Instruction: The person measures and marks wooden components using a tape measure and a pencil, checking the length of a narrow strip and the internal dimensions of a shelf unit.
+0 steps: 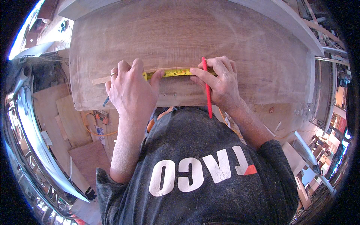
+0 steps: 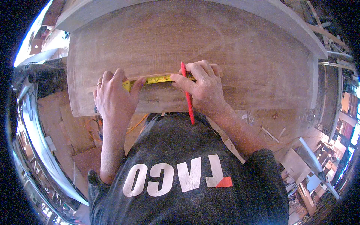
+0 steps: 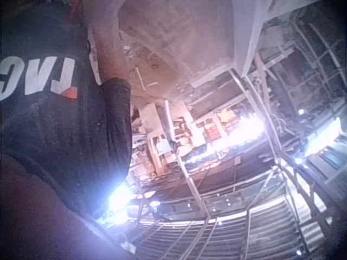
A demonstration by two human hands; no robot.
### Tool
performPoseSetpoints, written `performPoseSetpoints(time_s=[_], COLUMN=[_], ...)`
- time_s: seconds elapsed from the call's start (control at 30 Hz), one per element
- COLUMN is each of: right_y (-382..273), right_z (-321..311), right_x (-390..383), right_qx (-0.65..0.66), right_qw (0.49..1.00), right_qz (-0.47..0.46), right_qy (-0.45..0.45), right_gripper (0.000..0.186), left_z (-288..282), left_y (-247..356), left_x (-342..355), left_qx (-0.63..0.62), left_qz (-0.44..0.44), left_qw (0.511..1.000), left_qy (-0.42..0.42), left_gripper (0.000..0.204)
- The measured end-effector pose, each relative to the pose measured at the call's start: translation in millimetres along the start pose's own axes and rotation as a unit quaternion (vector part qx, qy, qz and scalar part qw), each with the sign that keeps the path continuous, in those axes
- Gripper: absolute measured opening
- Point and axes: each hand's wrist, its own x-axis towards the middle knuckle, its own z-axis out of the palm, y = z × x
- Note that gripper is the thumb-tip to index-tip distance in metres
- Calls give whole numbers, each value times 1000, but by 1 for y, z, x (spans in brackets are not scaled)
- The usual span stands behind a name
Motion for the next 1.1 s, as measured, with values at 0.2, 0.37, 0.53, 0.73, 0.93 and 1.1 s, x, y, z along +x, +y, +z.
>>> performPoseSetpoints(time_s=[0.2, 0.37, 0.53, 0.73, 0.93, 1.1], right_y=[-8, 3, 3, 3, 3, 2], right_z=[-21, -13, -16, -15, -12, -13], right_x=[30, 50, 53, 54, 54, 54], right_qx=[182, 318, 287, 285, 277, 253], right_qw=[981, 927, 933, 929, 934, 946], right_qz=[36, 173, 179, 183, 170, 149], right_qy=[61, -98, -125, -150, -149, -138], right_gripper=[23, 16, 14, 14, 14, 14], left_z=[0, 1, 2, 4, 3, 2], left_y=[1, -1, -1, -2, -2, -1], left_x=[-1, 0, -1, -2, -2, -2], left_qx=[3, 6, 3, 9, 6, 1], left_qz=[-5, -5, -1, 4, 0, 0], left_qw=[1000, 1000, 1000, 1000, 1000, 1000], left_qy=[4, 7, 11, 23, 13, 14], left_gripper=[46, 47, 48, 48, 49, 49])
